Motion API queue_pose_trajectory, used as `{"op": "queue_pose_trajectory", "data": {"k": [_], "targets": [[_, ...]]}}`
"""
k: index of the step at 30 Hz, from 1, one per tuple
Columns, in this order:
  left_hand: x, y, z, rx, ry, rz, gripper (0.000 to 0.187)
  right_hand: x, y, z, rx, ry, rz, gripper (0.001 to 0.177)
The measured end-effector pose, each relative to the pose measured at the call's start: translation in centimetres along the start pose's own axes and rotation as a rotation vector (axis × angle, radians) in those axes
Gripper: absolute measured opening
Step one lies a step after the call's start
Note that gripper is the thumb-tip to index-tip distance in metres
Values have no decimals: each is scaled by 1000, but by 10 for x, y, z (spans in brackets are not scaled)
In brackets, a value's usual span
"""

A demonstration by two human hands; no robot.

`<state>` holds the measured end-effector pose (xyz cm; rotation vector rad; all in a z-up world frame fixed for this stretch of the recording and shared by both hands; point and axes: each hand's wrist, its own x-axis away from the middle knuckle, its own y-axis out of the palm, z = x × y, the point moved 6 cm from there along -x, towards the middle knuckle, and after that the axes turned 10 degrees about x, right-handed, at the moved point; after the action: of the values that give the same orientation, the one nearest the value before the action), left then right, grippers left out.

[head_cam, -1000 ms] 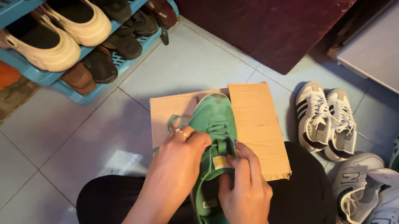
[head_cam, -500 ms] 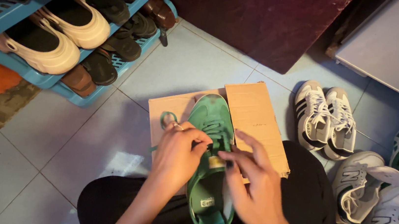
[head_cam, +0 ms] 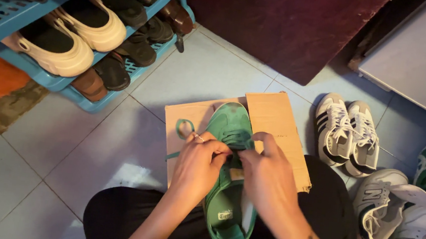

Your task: The person removes the laces from a green sneaker, then re-laces it by threading the laces through the eyelets and tying a knot. The shoe is placed on a cardboard box during the process.

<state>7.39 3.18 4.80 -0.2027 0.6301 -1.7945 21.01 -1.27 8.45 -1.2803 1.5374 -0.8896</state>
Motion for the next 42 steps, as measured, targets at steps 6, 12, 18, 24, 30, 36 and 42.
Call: {"op": "queue_pose_trajectory", "data": {"k": [6,12,18,24,30,36,42], "targets": [[-1,-1,-1,5,-13,-17,6,0,3,3,-68,0,-7,12],[3,0,11,-33,-45,70,8,12,3,-5,51,-65,49,32],[13,1,20,-127,33,92,8,12,4,0,29,-81,85,30],[23,7,24,-160,83,115,21,9,4,3,-1,-78,61,23],[22,8,20,-120,8,114,22,6,8,-6,165,-171,50,24],[26,12,23,-138,-6,74,41,-4,25,-16,404,-263,-160,23],[46,9,29,-68,28,125,54,-4,16,-11,284,-279,-295,38]]}}
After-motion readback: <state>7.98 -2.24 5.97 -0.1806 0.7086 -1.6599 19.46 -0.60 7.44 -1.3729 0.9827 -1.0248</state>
